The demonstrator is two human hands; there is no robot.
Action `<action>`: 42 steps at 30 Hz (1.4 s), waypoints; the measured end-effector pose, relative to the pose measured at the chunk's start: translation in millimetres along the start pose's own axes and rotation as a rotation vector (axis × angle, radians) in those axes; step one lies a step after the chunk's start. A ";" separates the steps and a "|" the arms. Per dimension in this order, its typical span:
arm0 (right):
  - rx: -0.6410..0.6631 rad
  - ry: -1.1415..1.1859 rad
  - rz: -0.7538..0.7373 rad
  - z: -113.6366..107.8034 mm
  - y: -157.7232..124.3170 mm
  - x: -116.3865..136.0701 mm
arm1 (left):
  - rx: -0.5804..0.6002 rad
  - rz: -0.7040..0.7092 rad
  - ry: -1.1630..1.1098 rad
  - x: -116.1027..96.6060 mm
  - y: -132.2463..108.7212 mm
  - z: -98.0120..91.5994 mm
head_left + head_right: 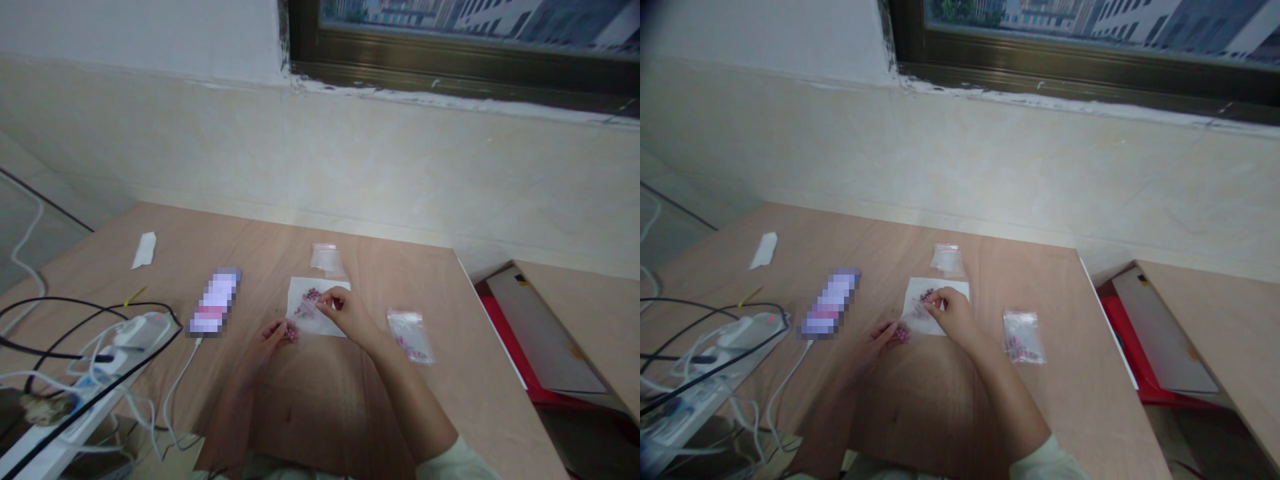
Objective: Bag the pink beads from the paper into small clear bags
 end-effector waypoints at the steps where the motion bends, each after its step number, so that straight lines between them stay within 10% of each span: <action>1: -0.008 -0.009 -0.020 -0.8 -0.3 2.1 | -0.004 0.001 -0.004 -0.4 -0.6 0.2; 28: 0.083 0.048 -0.055 4.8 -12.3 8.0 | -0.010 0.011 -0.063 -3.0 -9.5 7.9; 42: 0.025 0.103 -0.019 17.8 -45.5 9.1 | -0.012 0.228 0.544 -42.7 -28.6 25.7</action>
Point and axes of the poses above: each hand's wrist, its own y-axis towards the middle knuckle, its own z-axis out of the palm, x = y × z, the point moved 8 cm from there along y, towards the middle knuckle, and after that the axes turned 7 degrees about -z, right-handed, at the moved point
